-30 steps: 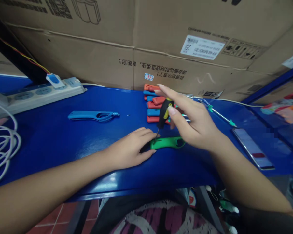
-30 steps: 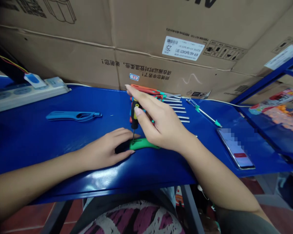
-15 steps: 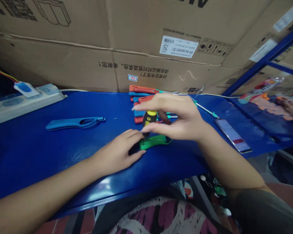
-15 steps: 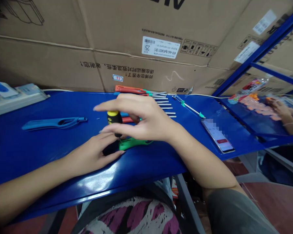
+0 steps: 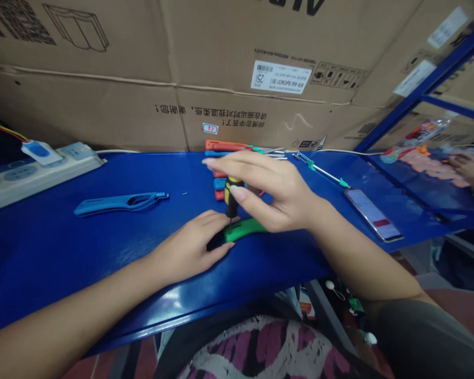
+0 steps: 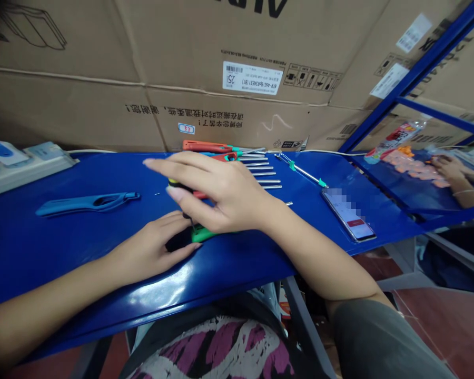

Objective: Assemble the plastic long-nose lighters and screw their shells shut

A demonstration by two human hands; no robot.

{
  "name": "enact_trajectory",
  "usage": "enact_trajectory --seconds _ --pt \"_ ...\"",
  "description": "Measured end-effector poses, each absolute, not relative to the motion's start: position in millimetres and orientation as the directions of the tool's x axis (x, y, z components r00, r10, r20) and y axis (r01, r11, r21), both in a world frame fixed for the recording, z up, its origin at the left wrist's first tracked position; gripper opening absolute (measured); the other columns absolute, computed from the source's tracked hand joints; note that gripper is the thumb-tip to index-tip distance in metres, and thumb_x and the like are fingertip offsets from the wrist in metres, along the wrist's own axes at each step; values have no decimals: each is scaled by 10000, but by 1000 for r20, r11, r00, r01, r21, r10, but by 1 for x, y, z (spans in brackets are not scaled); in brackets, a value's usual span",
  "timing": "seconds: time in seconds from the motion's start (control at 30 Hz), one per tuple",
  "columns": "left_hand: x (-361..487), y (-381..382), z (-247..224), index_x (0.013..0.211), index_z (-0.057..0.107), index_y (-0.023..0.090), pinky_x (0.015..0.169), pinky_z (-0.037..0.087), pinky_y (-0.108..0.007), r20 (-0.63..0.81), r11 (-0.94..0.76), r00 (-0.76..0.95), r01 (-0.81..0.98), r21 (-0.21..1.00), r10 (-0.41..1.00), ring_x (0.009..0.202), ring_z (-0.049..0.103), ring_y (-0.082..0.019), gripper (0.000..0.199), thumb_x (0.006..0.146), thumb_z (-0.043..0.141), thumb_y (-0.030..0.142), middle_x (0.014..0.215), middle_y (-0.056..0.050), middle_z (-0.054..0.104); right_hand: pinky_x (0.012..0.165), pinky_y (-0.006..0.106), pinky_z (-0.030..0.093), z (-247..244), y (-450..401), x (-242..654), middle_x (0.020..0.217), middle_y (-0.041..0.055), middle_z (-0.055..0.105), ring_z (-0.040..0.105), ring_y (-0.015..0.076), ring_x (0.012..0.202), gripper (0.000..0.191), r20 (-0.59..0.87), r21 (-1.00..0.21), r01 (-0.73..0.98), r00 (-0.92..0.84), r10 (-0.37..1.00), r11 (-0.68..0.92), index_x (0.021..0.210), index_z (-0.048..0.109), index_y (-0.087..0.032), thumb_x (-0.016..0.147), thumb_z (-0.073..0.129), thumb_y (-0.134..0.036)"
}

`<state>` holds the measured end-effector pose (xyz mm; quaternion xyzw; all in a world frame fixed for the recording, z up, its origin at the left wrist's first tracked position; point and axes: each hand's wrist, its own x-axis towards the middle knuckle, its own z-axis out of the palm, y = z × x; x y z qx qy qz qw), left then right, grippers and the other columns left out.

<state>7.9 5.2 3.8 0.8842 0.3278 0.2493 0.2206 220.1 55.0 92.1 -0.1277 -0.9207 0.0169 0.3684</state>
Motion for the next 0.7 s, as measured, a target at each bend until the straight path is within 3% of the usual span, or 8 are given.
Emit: enact_trajectory --seconds 0.1,0.17,0.23,0.33,0.4,0.5,0.57,0.7 --pt "8 5 4 1237 624 179 1019 538 -434 293 -690 664 472 549 688 1156 633 -259 283 975 596 282 1211 -114 684 953 299 548 91 55 219 1162 63 738 691 145 1076 361 630 -226 164 -728 272 960 1337 600 -164 1065 425 -324" --pt "8 5 4 1210 636 178 1000 550 -446 285 -687 664 482 544 691 1126 648 -263 262 978 586 290 1170 -113 697 883 289 562 91 56 219 1034 44 759 714 155 967 369 647 -135 235 -715 265 963 1231 667 -179 1015 544 -452" --pt "8 5 4 1229 630 181 1008 548 -453 285 -686 662 484 544 693 1131 649 -262 275 978 586 283 1175 -112 697 875 305 562 91 56 220 1063 68 756 714 178 984 408 669 -72 289 -696 262 954 1218 679 -171 1001 553 -491" --pt "8 5 3 1291 605 191 1018 547 -437 303 -692 661 468 549 687 1155 644 -253 330 970 600 267 1220 -112 683 948 320 548 93 55 221 1244 79 713 691 154 1064 407 616 -223 207 -727 302 953 1393 571 -173 1070 372 -322" --pt "8 6 2 1289 608 190 1009 553 -432 309 -697 663 461 549 682 1149 651 -255 330 969 601 271 1218 -112 687 949 302 547 96 54 222 1221 58 725 694 133 1031 388 585 -290 157 -752 305 944 1393 567 -181 1068 390 -295" --pt "8 5 2 1250 623 178 1020 546 -452 296 -692 664 473 546 687 1152 651 -264 296 974 596 281 1198 -118 697 886 293 560 98 52 223 1067 44 767 718 165 975 377 614 -130 276 -731 296 952 1221 679 -184 994 581 -469" --pt "8 5 3 1265 616 181 1032 539 -453 289 -687 665 469 555 688 1165 643 -258 305 974 597 269 1216 -116 692 880 308 563 99 50 223 1076 57 766 721 187 1003 401 627 -72 358 -710 321 931 1220 682 -183 996 563 -494" --pt "8 5 3 1236 625 182 1035 535 -443 289 -687 670 456 566 683 1184 630 -258 275 976 594 266 1240 -118 680 897 287 559 99 47 220 1149 50 743 710 139 992 371 579 -254 239 -739 345 937 1370 584 -177 1061 406 -279"
